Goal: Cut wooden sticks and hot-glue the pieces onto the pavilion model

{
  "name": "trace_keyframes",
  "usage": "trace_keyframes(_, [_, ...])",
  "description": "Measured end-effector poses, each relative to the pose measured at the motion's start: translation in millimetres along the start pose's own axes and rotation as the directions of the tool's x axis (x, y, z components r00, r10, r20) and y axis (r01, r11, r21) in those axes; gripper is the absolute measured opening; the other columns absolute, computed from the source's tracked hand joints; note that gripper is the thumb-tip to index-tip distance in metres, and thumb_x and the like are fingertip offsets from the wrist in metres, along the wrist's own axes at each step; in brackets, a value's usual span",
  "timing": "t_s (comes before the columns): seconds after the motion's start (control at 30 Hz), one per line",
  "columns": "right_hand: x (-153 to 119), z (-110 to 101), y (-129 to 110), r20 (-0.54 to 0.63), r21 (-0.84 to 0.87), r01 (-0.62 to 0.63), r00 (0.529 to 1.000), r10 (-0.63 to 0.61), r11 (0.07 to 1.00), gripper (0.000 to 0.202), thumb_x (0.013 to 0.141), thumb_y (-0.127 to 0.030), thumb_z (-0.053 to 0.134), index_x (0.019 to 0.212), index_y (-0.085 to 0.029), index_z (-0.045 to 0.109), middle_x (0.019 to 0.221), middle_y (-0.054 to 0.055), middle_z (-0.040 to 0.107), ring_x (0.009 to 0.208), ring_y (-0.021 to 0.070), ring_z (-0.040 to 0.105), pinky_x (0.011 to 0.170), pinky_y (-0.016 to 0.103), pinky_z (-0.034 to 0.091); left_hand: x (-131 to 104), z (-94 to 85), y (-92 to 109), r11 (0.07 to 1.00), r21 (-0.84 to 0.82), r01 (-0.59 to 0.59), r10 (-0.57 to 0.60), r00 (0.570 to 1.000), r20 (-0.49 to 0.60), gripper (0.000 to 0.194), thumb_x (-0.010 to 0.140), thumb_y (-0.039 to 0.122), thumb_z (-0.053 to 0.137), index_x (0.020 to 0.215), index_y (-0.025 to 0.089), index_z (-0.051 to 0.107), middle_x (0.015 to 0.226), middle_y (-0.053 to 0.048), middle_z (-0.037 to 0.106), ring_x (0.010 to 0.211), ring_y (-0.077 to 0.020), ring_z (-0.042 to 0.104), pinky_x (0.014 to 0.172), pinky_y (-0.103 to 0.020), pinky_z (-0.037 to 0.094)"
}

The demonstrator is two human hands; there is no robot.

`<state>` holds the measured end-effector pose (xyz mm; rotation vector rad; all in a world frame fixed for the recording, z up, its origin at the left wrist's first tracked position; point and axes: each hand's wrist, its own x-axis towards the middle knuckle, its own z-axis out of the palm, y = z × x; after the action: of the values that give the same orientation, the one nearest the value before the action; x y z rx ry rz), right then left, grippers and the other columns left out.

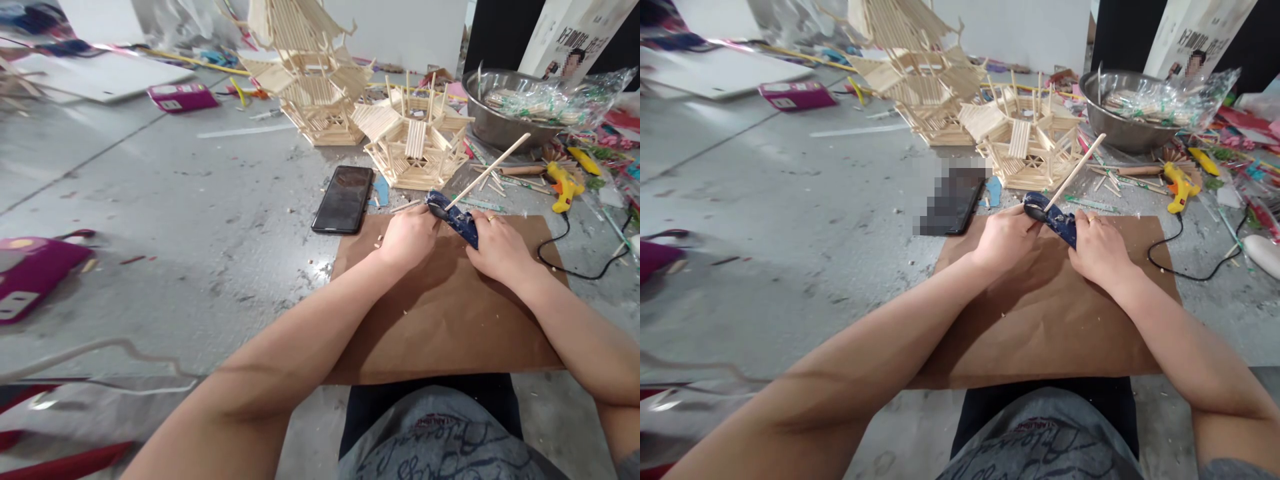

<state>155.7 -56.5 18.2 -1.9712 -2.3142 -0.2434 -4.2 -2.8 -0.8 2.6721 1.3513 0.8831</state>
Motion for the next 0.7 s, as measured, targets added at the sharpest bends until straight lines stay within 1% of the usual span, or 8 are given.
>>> trace_keyframes(0.13, [1, -2, -1, 0.041, 0.011, -0.028, 0.999, 0.028, 1.0, 0.044, 0.071, -0.022, 0.045, 0.113, -0.006, 0.046, 0.104, 0.017, 0.056, 0.088, 0.0262, 0.057, 0.072, 0.035, 0.043, 0, -1.6, 1, 1.0, 0.017, 0.009, -0.01, 0.999, 0.045, 0.026, 0.081, 0.019, 0.043, 0.067, 0.012, 0.064, 0.071, -0.008, 0.063, 0.063, -0.0144, 0.058, 0.057, -0.024, 0.042])
trace_keyframes(0.3, [3, -7, -4, 0.11, -0.04, -0.081, 0.99, 0.085, 0.996, 0.034, 0.073, -0.022, 0.045, 0.104, -0.01, 0.048, 0.093, 0.016, 0.06, 0.081, 0.0256, 0.059, 0.065, 0.033, 0.042, 1, -1.8, 2, 0.999, 0.012, 0.05, -0.051, 0.995, 0.086, 0.027, 0.081, 0.02, 0.042, 0.069, 0.011, 0.064, 0.075, -0.009, 0.064, 0.068, -0.0169, 0.059, 0.061, -0.027, 0.044])
trace_keyframes(0.4, [4, -8, -5, 0.12, -0.071, -0.101, 0.987, 0.109, 0.992, 0.031, 0.074, -0.024, 0.045, 0.102, -0.011, 0.049, 0.089, 0.015, 0.061, 0.079, 0.026, 0.06, 0.062, 0.033, 0.042, 1, -1.9, 2, 0.998, 0.0, 0.068, -0.068, 0.992, 0.108, 0.028, 0.081, 0.02, 0.04, 0.07, 0.011, 0.064, 0.076, -0.01, 0.064, 0.069, -0.0171, 0.059, 0.063, -0.027, 0.044])
trace_keyframes(0.7, [4, -12, -6, 0.145, -0.11, -0.099, 0.983, 0.115, 0.989, 0.028, 0.073, -0.025, 0.045, 0.097, -0.011, 0.05, 0.082, 0.015, 0.063, 0.076, 0.0261, 0.062, 0.058, 0.032, 0.043, 2, -2.1, 2, 0.996, 0.0, 0.085, -0.084, 0.983, 0.166, 0.029, 0.081, 0.021, 0.039, 0.073, 0.013, 0.065, 0.079, -0.009, 0.064, 0.071, -0.0167, 0.059, 0.066, -0.028, 0.045])
